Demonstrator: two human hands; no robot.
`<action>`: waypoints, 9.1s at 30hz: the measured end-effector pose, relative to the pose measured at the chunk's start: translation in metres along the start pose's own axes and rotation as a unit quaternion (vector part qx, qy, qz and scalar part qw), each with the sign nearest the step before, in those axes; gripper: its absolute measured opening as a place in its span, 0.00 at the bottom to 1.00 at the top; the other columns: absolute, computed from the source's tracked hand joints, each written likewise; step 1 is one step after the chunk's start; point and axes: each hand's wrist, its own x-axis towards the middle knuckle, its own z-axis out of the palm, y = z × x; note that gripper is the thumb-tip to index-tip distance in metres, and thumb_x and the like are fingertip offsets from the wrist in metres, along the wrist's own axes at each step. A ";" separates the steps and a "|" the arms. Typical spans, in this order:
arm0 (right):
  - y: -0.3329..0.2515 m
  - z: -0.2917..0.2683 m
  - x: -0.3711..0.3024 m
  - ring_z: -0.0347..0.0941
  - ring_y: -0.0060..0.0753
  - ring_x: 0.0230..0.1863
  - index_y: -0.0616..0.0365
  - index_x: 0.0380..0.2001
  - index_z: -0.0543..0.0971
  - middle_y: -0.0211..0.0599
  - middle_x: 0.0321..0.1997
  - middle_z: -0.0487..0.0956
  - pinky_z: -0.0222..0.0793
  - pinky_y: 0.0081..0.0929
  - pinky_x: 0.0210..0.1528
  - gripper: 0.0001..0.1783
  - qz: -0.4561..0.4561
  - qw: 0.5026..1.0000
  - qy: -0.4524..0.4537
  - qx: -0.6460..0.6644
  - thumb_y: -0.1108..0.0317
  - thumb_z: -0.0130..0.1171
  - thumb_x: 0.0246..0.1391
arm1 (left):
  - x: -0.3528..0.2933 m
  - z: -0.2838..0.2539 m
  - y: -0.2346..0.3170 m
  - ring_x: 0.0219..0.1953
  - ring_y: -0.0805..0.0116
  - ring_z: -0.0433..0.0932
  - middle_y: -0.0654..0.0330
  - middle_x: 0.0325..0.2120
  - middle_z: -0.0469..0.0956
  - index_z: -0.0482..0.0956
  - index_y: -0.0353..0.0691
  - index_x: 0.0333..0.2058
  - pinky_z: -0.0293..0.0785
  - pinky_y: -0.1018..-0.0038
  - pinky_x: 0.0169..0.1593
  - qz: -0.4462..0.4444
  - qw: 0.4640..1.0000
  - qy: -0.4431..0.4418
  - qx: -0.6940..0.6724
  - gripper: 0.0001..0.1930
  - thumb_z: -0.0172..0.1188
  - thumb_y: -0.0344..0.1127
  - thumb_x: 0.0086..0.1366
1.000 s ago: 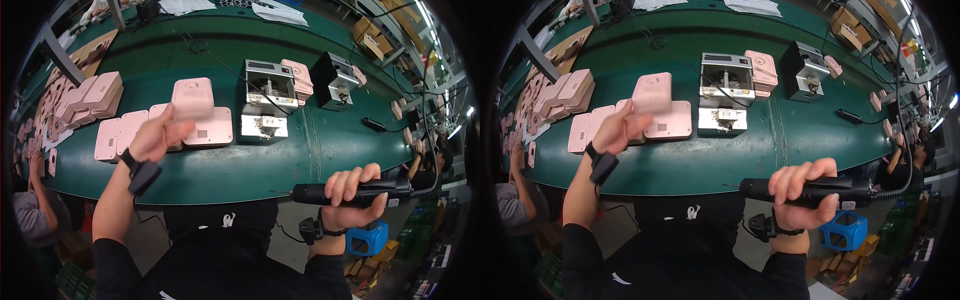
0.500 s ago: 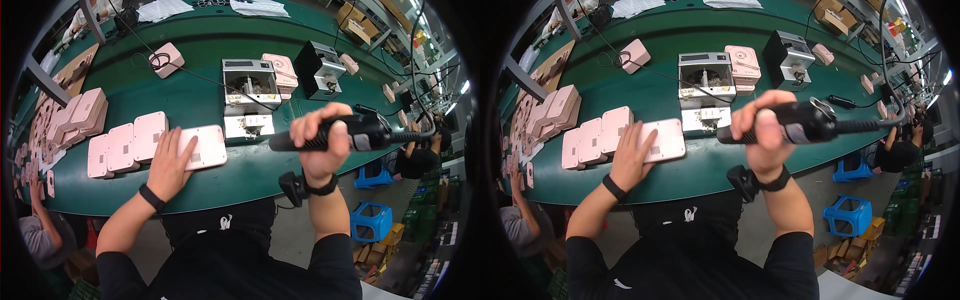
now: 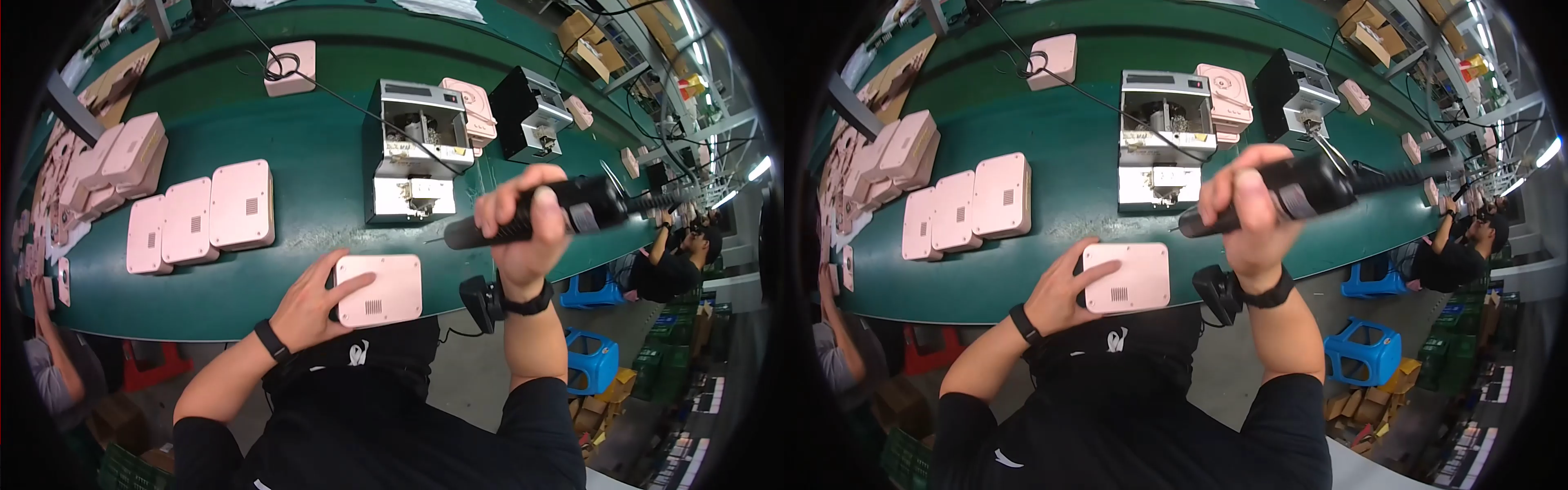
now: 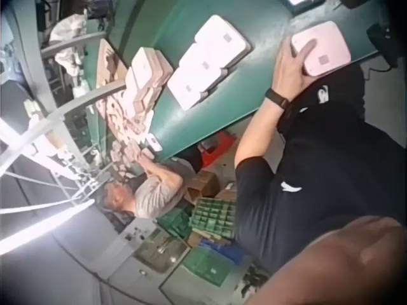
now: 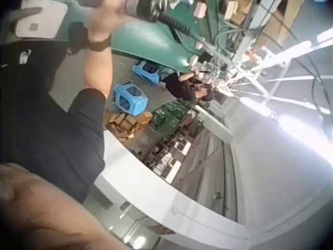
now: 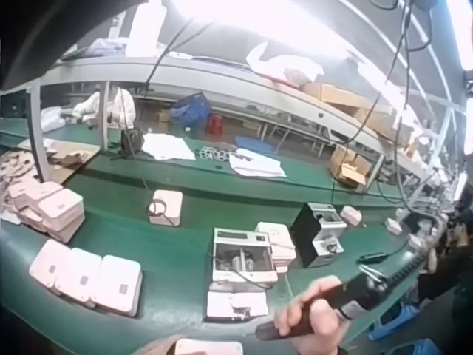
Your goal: The person assembles electronic devices by picking up a pink housing, placing it on a fixture to receive screws, and driving screws into it with a power screwdriver. Each completed device is then moved aside before the process is repeated with the next housing.
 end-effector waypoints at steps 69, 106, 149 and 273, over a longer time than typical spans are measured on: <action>0.003 0.009 0.018 0.63 0.31 0.16 0.56 0.41 0.69 0.36 0.20 0.69 0.64 0.32 0.22 0.15 -0.067 0.995 -0.024 0.073 0.57 0.52 0.60 | 0.040 0.024 0.002 0.56 0.47 0.71 0.50 0.58 0.63 0.73 0.60 0.59 0.74 0.60 0.57 -0.030 0.999 0.025 -0.019 0.42 0.76 0.33 0.41; 0.028 0.014 0.008 0.62 0.29 0.16 0.59 0.36 0.67 0.38 0.19 0.69 0.63 0.31 0.21 0.10 -0.003 1.000 0.004 0.004 0.64 0.51 0.59 | 0.041 0.030 0.003 0.57 0.47 0.70 0.50 0.58 0.63 0.73 0.60 0.59 0.72 0.59 0.58 -0.032 0.998 0.035 -0.031 0.41 0.76 0.35 0.41; 0.032 0.039 0.000 0.63 0.29 0.19 0.57 0.38 0.65 0.38 0.22 0.69 0.66 0.32 0.26 0.15 0.016 0.996 -0.089 0.023 0.61 0.57 0.58 | 0.060 0.047 0.003 0.55 0.51 0.70 0.52 0.54 0.65 0.76 0.55 0.55 0.70 0.59 0.58 0.009 0.998 0.053 -0.045 0.37 0.76 0.37 0.42; -0.010 0.054 -0.047 0.68 0.31 0.20 0.55 0.38 0.65 0.35 0.20 0.70 0.68 0.33 0.29 0.24 0.069 0.989 -0.130 0.017 0.49 0.61 0.55 | 0.043 0.038 -0.006 0.53 0.49 0.72 0.50 0.52 0.67 0.76 0.57 0.56 0.73 0.61 0.56 -0.024 0.996 0.084 -0.032 0.39 0.77 0.36 0.39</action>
